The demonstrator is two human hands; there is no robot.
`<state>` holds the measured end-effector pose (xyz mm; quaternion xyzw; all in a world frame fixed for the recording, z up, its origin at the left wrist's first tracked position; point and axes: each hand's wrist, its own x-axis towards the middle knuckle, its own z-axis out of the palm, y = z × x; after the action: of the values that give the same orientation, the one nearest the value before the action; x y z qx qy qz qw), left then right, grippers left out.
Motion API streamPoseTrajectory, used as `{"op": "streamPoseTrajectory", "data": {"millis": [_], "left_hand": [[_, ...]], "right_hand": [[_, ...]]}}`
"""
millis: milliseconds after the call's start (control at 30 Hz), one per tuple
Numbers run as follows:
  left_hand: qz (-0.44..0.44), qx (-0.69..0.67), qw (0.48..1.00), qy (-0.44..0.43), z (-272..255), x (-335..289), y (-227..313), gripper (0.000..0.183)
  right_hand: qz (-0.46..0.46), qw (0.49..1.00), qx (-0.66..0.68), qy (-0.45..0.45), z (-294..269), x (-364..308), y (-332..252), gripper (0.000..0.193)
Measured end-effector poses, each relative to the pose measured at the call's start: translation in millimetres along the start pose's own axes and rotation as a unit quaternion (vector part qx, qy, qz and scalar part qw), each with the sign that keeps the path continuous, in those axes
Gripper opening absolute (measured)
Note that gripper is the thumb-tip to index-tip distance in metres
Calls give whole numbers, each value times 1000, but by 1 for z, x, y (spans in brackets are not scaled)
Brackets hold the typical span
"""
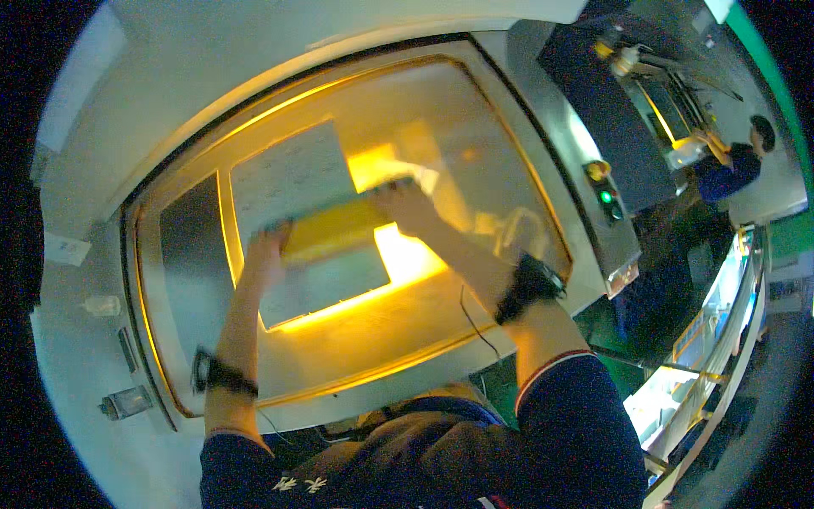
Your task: The recorder uses an industrial UV or LED exposure machine to process metal panels, placing them inside the machine, aligning them with a squeegee, and then passing/receiving them across a conveyor table to other workers.
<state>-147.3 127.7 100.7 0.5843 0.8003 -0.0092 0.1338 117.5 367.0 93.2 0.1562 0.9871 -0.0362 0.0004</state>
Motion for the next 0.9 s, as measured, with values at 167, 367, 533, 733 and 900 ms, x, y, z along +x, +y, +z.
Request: {"op": "streamPoseTrajectory", "data": {"millis": [167,367,533,733,900], "left_hand": [[60,24,988,-137,20,-165,133,86],[-59,-69,977,-194,5,-185,145,82],[-85,-51,974,-205,0,-160,195,87],[-67,-42,983,-168,22,-180,184,89],[-55,-39,982,-177,25,-167,192,87]], "right_hand": [[-77,990,61,-99,-19,-238,-44,61],[-29,933,335,-128,-110,-246,1,57],[540,824,-57,160,-29,-399,249,83],[620,783,-18,37,-40,-397,227,105],[570,807,-37,-149,-23,-382,298,90]]}}
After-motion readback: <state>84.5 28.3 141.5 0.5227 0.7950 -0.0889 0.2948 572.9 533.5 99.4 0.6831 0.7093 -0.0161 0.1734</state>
